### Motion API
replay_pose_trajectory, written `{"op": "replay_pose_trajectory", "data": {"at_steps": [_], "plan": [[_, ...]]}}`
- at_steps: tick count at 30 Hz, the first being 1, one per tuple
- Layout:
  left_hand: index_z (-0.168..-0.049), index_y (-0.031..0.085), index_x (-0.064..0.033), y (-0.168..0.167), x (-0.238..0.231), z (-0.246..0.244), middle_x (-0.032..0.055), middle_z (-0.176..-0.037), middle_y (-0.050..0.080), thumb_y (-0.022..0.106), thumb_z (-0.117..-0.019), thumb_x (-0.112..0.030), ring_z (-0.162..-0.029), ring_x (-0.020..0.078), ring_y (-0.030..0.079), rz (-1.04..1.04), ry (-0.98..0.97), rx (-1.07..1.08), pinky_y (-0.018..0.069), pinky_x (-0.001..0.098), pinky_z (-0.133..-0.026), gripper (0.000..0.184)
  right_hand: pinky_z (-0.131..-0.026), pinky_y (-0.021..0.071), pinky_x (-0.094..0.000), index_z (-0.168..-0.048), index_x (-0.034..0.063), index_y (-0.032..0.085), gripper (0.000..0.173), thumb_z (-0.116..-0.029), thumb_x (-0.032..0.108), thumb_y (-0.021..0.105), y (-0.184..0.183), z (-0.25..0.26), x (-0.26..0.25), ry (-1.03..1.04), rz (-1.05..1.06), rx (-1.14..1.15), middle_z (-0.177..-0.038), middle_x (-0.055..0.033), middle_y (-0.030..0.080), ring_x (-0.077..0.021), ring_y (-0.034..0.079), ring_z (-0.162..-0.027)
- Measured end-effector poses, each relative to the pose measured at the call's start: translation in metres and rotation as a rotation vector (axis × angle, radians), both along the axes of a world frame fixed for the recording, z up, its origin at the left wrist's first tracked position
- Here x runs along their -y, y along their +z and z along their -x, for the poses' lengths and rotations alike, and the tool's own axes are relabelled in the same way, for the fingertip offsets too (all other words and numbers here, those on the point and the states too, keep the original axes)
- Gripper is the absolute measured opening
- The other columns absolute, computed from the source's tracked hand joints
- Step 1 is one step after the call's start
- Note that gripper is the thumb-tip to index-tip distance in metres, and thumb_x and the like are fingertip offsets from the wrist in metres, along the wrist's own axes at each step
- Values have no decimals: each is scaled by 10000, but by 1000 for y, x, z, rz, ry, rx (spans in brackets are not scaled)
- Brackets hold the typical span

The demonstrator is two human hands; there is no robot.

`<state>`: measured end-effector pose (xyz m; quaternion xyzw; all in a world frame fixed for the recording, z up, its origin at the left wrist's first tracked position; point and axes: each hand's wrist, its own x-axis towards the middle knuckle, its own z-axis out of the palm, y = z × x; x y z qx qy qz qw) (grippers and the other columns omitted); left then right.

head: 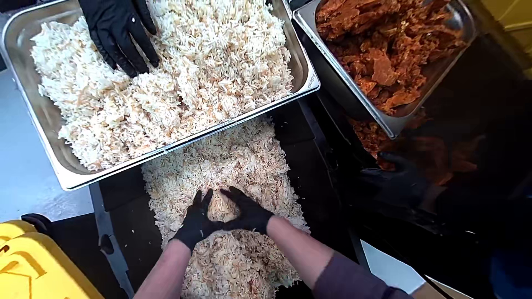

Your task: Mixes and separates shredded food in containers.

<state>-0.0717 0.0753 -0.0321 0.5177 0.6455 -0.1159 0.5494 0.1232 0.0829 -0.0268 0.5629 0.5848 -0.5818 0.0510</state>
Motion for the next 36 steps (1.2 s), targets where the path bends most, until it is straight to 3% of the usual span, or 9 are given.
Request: {"op": "replay_pose_trajectory", "data": {"at_steps": [3,8,14,18,22,25,28,32,36], "plan": [[-1600,358,-185,-19,-2,-1,177,-1563,431,950,-709,-288,-1413,348,459,-42,-3,2,401,518,-1152,1074,-1077,428,-641,-1599,306,383,1061,-708,336,960,-38,19,7,-25,11,-2,-1642,-269,255,-496,417,-1397],[-1329,612,5,-9,21,-18,133,-1231,659,694,-727,191,-1009,157,670,-224,832,489,577,326,-858,635,-909,574,-367,-1424,128,581,705,-792,-159,709,-21,16,24,-801,181,-484,-1383,-103,608,-185,657,-1101],[-1118,678,51,39,2,-45,61,-938,712,771,-815,87,-833,57,656,-278,840,419,552,251,-784,319,-791,554,-211,-1329,-69,519,403,-952,-44,659,39,38,41,-1251,221,-357,-1032,-94,663,-62,650,-875],[-976,714,-16,47,3,-63,20,-786,690,758,-879,-5,-712,68,635,-343,929,295,537,280,-687,107,-727,572,-225,-1164,-23,550,211,-1058,-22,369,31,50,54,-1429,167,-504,-900,-41,643,-49,647,-796],[-1191,651,85,50,9,-63,193,-1051,689,565,-1056,-146,-965,211,633,-178,899,185,499,374,-913,281,-843,545,-343,-1227,-94,642,334,-896,-56,673,24,37,41,-1009,-51,-150,-993,-172,708,-162,668,-892],[-1214,592,113,46,18,-65,237,-1102,633,420,-1114,-264,-1029,254,599,-79,798,183,476,397,-952,426,-818,511,-483,-1219,-70,666,317,-977,134,683,20,34,12,-848,-17,-26,-984,-219,698,-275,643,-856],[-1349,566,42,35,13,-53,220,-1247,622,370,-1111,-420,-1108,269,602,-60,976,287,489,450,-963,555,-964,484,-473,-1251,-28,645,414,-1052,332,592,33,33,-1,-955,211,-94,-1173,-196,670,-267,622,-1073],[-1566,362,-208,34,5,-32,161,-1508,436,425,-1090,-410,-1153,326,582,50,1417,520,534,489,-844,521,-875,527,-352,-1296,104,615,268,-1043,164,551,31,11,20,-1112,275,-437,-1187,-71,668,-148,631,-1032],[-1607,242,-80,30,64,-25,220,-1565,390,561,-976,-58,-1304,293,533,-35,1022,508,515,427,-974,708,-1099,480,-454,-1616,169,320,900,-857,82,797,22,-4,57,-644,232,-305,-1639,-229,287,-326,438,-1434]]}}
